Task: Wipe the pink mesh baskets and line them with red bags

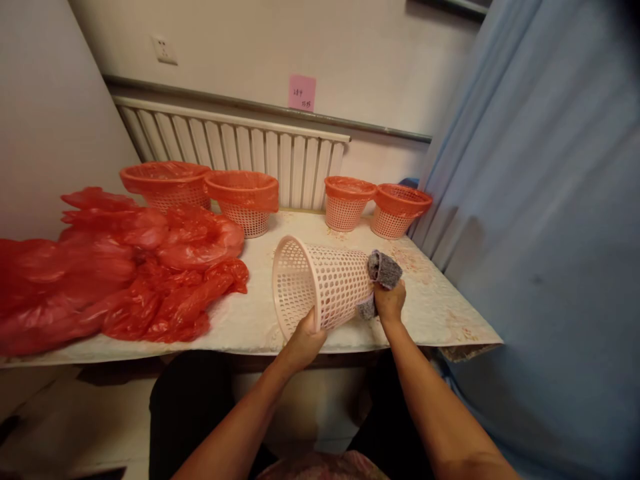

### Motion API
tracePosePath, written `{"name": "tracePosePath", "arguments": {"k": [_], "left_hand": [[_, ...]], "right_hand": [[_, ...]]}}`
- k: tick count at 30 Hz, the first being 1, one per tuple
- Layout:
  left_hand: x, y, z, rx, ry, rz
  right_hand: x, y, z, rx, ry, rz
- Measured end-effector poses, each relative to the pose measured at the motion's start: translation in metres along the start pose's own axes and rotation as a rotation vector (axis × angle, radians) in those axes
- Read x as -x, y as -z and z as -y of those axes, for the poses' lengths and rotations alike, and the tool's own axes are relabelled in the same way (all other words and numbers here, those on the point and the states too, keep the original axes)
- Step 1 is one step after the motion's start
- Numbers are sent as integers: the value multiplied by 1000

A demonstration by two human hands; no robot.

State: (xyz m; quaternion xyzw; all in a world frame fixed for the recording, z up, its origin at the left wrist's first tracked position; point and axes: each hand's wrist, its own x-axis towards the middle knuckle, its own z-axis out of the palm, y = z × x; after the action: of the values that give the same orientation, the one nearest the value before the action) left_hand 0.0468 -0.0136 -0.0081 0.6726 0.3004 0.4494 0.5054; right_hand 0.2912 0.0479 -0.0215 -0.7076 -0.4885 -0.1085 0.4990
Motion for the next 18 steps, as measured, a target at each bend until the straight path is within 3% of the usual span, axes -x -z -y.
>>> {"name": "tracePosePath", "arguments": {"k": [5, 10, 14, 18], "left_hand": [[-2, 1, 2, 4, -1, 12], [2, 4, 10, 0, 17, 69], [10, 9, 17, -73, 10, 94], [18, 12, 24, -122, -8, 96]], "right_hand": [[60, 6, 25, -172, -66, -42], [106, 21, 88, -409, 136, 42], [94, 33, 127, -434, 332, 103], [58, 30, 139, -331, 417, 183]]}}
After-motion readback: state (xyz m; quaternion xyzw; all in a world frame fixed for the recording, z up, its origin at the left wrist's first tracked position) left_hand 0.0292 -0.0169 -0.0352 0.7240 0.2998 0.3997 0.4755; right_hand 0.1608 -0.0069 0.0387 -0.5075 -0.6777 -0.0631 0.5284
